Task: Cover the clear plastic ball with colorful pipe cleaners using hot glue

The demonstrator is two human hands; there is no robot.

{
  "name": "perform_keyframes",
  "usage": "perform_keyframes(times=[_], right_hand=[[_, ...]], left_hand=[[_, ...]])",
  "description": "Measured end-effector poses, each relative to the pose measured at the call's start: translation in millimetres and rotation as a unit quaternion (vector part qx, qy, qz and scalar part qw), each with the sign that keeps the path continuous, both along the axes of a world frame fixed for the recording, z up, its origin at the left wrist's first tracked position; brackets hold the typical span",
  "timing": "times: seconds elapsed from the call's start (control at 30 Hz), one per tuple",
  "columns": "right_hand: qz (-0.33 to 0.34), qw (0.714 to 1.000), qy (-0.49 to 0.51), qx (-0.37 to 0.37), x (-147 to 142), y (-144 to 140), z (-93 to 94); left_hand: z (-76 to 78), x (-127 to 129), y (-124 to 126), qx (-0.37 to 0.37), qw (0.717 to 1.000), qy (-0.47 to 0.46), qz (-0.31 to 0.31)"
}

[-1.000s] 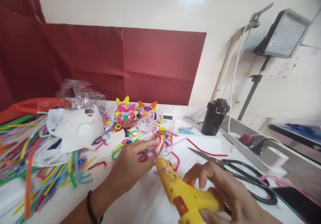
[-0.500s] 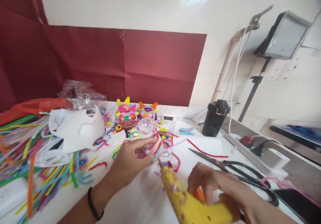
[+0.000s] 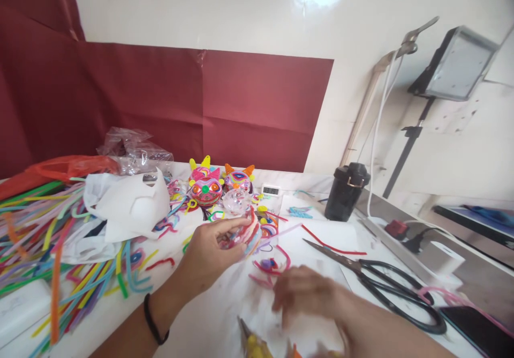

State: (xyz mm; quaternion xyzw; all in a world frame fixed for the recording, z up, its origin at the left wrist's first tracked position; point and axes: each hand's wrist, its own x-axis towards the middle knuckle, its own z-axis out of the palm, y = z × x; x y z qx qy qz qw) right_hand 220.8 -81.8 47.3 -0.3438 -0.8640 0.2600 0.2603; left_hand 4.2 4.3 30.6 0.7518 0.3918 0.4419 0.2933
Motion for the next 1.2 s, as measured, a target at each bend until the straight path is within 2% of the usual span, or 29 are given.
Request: perform_keyframes(times=[0.13,0.2,0.37,0.57,1.03,1.2], right_hand=[[-0.153,0.981,0.102,0.057,-6.4,26.7,6.3],[-0.195,0.968,0.143,0.058,-15.3,40.9,7.1],[-0.215,0.955,0.199,0.038,-35.5,62.8,1.4],[-0.225,0.951,0.21,0.022,-40.5,67.2,-4.3],[-0.244,0.953,0.181,-0.008,-40.0,68.2,-8.1],[-0.242,0.956,0.166,-0.013,-38.2,70.9,-6.7]], left_hand=[[-0.3,5.0,-2.9,0.01,1.0,0.019,-0.003],[0.2,7.8,-4.2,0.02,0.999,0.027,0.001],[2.3,12.3,-7.6,0.054,0.998,0.042,0.005],[0.4,13.0,-9.7,0.085,0.995,0.051,0.0],[-4.7,14.7,-9.5,0.084,0.993,0.085,0.002],[-4.7,15.1,-11.2,0.049,0.995,0.086,0.006]])
